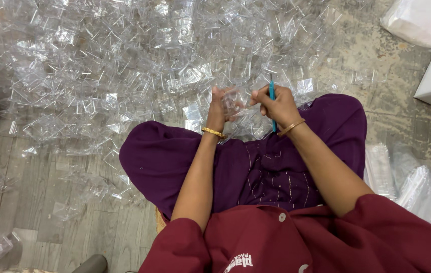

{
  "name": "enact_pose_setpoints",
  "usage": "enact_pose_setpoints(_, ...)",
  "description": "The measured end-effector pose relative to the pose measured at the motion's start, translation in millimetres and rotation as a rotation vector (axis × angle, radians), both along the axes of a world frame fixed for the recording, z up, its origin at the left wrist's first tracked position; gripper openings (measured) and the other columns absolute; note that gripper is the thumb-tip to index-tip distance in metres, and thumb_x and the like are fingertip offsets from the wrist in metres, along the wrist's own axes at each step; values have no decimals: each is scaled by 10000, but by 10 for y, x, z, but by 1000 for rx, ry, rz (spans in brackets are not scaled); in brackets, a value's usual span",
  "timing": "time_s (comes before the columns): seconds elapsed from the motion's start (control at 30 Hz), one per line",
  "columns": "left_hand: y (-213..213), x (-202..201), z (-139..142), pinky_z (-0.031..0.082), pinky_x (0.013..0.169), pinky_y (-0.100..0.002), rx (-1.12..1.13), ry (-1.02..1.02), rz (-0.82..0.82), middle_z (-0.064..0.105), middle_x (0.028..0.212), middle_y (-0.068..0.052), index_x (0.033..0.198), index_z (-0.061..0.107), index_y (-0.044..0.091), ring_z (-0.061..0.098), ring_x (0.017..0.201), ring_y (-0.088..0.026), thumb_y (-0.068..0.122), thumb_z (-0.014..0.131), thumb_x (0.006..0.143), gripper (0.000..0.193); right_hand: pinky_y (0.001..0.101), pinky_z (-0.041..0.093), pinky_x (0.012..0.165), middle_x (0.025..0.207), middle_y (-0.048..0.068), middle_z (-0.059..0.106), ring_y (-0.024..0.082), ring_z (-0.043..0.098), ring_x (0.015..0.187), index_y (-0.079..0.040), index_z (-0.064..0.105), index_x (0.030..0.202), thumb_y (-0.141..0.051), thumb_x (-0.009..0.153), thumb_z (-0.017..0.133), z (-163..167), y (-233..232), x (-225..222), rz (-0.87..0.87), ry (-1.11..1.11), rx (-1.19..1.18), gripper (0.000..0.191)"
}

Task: The person sits on the floor among piles of small clear plastic boxes and trims excess plastic from the boxes with a small blue utility knife, working on one box at a time on their lap and setting trimmed boxes back onto the pile.

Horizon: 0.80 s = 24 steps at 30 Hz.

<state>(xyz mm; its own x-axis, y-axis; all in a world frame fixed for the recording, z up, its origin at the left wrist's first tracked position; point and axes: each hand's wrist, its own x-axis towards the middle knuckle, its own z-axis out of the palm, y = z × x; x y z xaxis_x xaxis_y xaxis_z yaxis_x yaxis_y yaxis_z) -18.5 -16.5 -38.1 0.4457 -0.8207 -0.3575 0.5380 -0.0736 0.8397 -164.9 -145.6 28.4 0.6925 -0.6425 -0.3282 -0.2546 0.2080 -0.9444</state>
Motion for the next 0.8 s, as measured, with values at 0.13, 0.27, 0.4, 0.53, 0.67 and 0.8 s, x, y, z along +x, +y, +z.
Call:
enact_pose_setpoints(0.13,41,-47,184,588,855,-338,-196,-131,14,612,1318,-125,1481,440,126,638,1101,-186,737,361,940,820,215,356,401,677,40,629,69,529,467,-24,617,869,-167,958,744,-312,-40,-17,-172,-6,162,211)
enact_pose_setpoints(0.27,10,-45,164,578,979,-414,-239,-200,-15,620,1402,-152,1467,528,57,642,1220,-232,703,360,1036,795,225,340,379,673,56,656,83,537,454,-19,643,901,-112,901,698,-457,-177,-41,-202,-49,166,107)
enact_pose_setpoints(0.4,13,-57,89,572,978,-381,-237,-239,-21,627,1379,-121,1416,548,85,641,1202,-228,636,322,1065,691,213,330,390,667,41,651,62,499,452,19,678,916,-180,967,710,-430,-257,-73,-187,79,182,208)
enact_pose_setpoints(0.53,23,-68,106,585,959,-371,-235,-289,-3,596,1349,-63,1314,558,102,579,1209,-182,538,415,1055,527,228,318,380,582,28,566,73,473,421,30,688,914,-155,966,659,-384,-254,-55,-161,90,173,194)
enact_pose_setpoints(0.67,2,-90,203,571,950,-370,-183,-555,82,657,1223,-58,1259,602,83,633,1179,-195,351,626,1050,340,248,292,368,519,3,488,79,460,400,21,678,893,-148,959,660,-360,-219,-48,-171,119,175,182)
enact_pose_setpoints(0.8,20,-136,295,599,845,-310,-96,-698,139,646,1208,-41,1183,601,79,641,1151,-159,259,647,998,262,258,303,372,515,5,495,86,474,395,30,655,858,-143,970,662,-321,-190,-43,-165,133,141,206)
